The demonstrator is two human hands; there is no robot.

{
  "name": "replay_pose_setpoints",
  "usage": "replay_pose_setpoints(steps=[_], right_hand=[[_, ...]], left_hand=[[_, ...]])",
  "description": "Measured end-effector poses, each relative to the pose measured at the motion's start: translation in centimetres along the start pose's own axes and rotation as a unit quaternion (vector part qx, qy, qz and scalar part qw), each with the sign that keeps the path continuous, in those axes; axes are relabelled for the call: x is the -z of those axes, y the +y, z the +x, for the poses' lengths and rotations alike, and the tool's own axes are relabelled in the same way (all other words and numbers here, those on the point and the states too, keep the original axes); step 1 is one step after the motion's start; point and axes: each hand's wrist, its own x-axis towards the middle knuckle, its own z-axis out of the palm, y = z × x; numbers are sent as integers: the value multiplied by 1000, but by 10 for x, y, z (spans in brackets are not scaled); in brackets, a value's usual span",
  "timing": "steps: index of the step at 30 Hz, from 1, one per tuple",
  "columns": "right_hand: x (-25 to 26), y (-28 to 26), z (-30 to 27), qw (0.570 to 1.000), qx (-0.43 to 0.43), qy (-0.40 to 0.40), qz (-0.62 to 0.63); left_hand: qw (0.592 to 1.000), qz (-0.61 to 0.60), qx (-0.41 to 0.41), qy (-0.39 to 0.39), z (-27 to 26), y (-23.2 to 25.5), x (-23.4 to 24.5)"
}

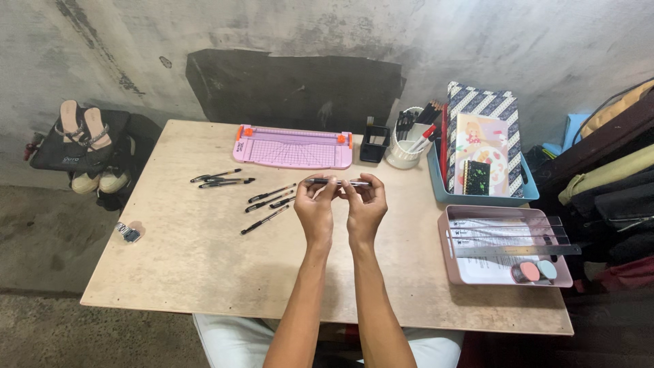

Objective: The person wipes various eyebrow pencils with a cloth by hand and places them into a white container on the desk.

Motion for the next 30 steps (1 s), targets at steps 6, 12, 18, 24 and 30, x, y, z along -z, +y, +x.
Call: replay_pose_setpoints(steps=[6,12,18,24,30], right_hand=[[7,-15,6,995,-63,-25,73],[12,-19,10,993,-63,-19,94],[21,-8,14,996,-46,-31,75],[22,-5,14,995,-47,-43,72],[16,-2,10,997,-26,-48,58]], left_hand=[[997,-59,29,-38,7,4,9],[996,-38,33,-70,7,10,7],[995,-32,10,-95,11,4,8],[995,-56,12,-83,9,-2,3],[999,21,-18,-38,1,0,0]])
